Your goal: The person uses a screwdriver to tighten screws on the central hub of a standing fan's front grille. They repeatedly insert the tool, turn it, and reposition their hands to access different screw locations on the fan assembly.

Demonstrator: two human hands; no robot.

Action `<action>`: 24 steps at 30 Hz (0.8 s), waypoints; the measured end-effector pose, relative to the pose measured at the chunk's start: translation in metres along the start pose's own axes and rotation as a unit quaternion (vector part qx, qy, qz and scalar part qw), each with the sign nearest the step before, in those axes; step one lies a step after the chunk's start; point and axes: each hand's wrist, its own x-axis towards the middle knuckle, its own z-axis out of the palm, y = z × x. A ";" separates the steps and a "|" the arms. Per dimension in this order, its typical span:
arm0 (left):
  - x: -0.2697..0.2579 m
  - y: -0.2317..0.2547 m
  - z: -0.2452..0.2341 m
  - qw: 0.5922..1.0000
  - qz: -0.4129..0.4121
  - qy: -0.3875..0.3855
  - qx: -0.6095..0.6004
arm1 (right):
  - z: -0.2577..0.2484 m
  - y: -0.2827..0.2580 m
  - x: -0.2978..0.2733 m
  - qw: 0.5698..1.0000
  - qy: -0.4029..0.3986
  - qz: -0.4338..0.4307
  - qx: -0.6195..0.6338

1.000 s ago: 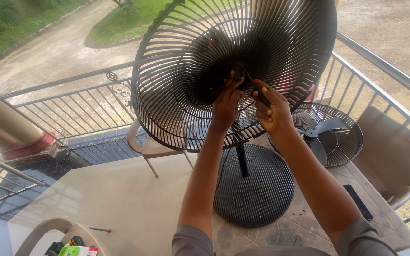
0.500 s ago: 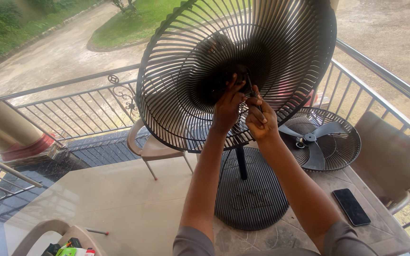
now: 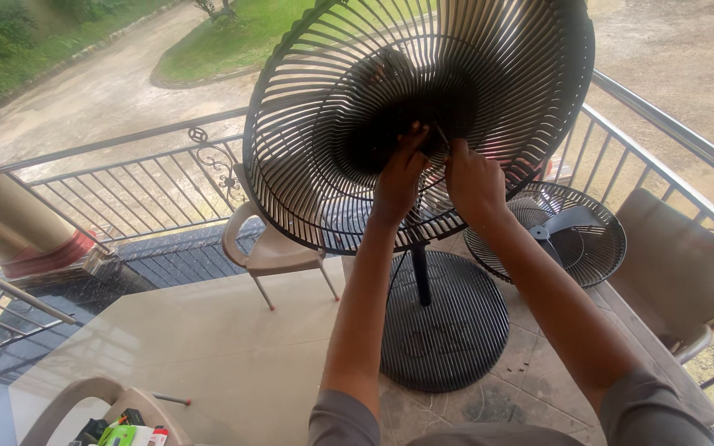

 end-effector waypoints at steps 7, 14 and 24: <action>0.004 0.000 0.001 0.999 0.000 -0.032 0.022 | 0.016 0.010 0.017 0.997 0.023 -0.064 0.040; 0.005 -0.004 0.004 0.999 -0.002 -0.028 0.016 | 0.006 0.010 0.022 0.995 0.001 -0.062 0.081; 0.003 -0.010 0.011 0.998 -0.003 -0.048 0.033 | -0.018 -0.002 0.025 0.950 -0.056 0.055 0.304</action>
